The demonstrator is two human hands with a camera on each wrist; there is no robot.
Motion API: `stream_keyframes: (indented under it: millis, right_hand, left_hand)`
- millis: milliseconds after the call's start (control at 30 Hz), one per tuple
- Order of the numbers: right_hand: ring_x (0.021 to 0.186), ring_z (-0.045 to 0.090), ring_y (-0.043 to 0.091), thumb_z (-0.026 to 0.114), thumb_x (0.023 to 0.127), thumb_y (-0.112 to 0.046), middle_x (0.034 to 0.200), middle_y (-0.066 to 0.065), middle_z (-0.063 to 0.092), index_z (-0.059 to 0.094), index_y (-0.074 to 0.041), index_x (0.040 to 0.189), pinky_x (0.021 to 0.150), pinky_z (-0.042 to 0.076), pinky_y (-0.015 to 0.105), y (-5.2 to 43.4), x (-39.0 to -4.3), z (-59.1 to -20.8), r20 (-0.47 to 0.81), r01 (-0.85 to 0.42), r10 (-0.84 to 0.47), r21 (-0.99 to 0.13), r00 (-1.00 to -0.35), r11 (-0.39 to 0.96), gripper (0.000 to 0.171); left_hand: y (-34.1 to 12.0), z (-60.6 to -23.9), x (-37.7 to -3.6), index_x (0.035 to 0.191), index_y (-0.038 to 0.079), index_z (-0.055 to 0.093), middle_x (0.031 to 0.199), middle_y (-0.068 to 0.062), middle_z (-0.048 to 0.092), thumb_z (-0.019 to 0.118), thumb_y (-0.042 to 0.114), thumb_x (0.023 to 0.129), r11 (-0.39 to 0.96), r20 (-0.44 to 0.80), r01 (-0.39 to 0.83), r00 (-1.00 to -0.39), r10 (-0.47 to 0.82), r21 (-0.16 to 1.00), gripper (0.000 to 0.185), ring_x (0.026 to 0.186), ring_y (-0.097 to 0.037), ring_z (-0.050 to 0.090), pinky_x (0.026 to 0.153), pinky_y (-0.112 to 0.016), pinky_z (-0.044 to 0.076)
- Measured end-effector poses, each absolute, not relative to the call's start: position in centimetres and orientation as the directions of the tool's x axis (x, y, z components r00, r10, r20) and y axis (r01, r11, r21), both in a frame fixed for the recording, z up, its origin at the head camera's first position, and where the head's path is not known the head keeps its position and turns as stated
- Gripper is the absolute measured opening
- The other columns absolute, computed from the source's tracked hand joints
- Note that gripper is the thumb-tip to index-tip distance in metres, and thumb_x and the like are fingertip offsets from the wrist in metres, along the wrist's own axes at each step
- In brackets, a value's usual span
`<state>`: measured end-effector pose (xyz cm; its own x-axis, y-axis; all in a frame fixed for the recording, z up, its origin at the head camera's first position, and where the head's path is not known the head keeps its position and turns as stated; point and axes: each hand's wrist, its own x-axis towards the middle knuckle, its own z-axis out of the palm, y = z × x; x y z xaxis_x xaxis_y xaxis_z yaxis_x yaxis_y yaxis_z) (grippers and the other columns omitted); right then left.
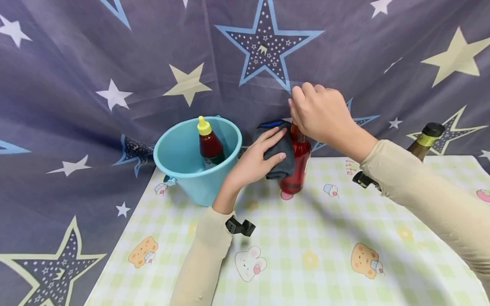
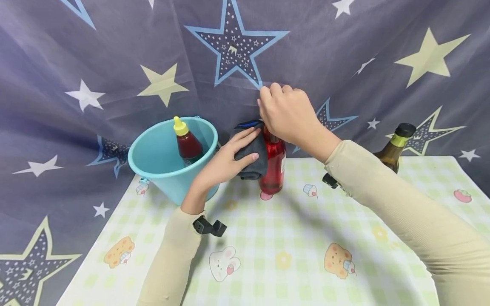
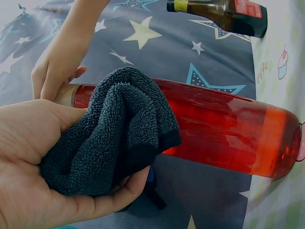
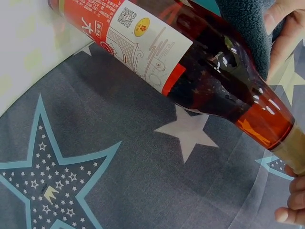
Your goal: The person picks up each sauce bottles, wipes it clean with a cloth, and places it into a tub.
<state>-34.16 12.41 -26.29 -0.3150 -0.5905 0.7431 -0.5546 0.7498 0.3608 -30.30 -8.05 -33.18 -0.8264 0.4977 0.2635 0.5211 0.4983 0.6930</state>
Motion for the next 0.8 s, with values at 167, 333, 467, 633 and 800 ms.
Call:
stream_keyframes:
  millis: [167, 333, 467, 633, 800]
  right_hand:
    - [0.046, 0.034, 0.026, 0.047, 0.106, -0.015, 0.062, 0.011, 0.038, 0.045, 0.001, 0.076, 0.041, 0.023, 0.032, 12.39, -34.15, -26.23, 0.741, -0.557, -0.592, 0.36, -0.318, 0.749, 0.034]
    - [0.046, 0.034, 0.026, 0.046, 0.107, -0.016, 0.062, 0.011, 0.038, 0.046, 0.001, 0.076, 0.042, 0.023, 0.032, 12.38, -34.2, -26.18, 0.739, -0.555, -0.591, 0.358, -0.323, 0.751, 0.035]
    - [0.046, 0.035, 0.027, 0.045, 0.107, -0.016, 0.062, 0.011, 0.038, 0.046, 0.002, 0.077, 0.042, 0.023, 0.033, 12.41, -34.26, -26.18, 0.738, -0.557, -0.59, 0.354, -0.327, 0.751, 0.035]
    - [0.046, 0.036, 0.027, 0.045, 0.107, -0.016, 0.062, 0.011, 0.039, 0.047, 0.002, 0.077, 0.042, 0.024, 0.033, 12.45, -34.32, -26.25, 0.738, -0.56, -0.59, 0.352, -0.327, 0.75, 0.035]
    - [0.046, 0.035, 0.027, 0.046, 0.106, -0.015, 0.062, 0.012, 0.038, 0.046, 0.002, 0.077, 0.042, 0.024, 0.033, 12.54, -34.32, -26.33, 0.737, -0.562, -0.592, 0.353, -0.326, 0.748, 0.034]
  left_hand:
    - [-8.17, -33.29, -30.45, 0.159, 0.016, 0.037, 0.168, -0.008, 0.027, 0.062, 0.021, 0.103, 0.482, 0.272, 0.525, -0.822, 0.501, 0.701, 0.061, 0.157, -0.022, 0.023, 0.127, -0.043, 0.024]
    - [-8.3, -33.35, -30.59, 0.16, 0.018, 0.035, 0.169, -0.006, 0.025, 0.061, 0.021, 0.104, 0.469, 0.271, 0.532, -0.814, 0.514, 0.705, 0.062, 0.157, -0.02, 0.021, 0.126, -0.042, 0.025]
    - [-8.35, -33.39, -30.74, 0.161, 0.017, 0.032, 0.17, -0.005, 0.021, 0.059, 0.022, 0.105, 0.466, 0.266, 0.546, -0.8, 0.538, 0.697, 0.063, 0.158, -0.019, 0.019, 0.126, -0.042, 0.025]
    - [-8.46, -33.44, -30.89, 0.163, 0.016, 0.024, 0.172, -0.006, 0.015, 0.054, 0.022, 0.107, 0.465, 0.244, 0.56, -0.779, 0.578, 0.686, 0.064, 0.159, -0.019, 0.015, 0.127, -0.041, 0.024]
    - [-8.58, -33.6, -31.13, 0.165, 0.018, 0.018, 0.172, -0.005, 0.01, 0.051, 0.022, 0.108, 0.471, 0.21, 0.554, -0.771, 0.601, 0.687, 0.066, 0.16, -0.019, 0.01, 0.127, -0.041, 0.023]
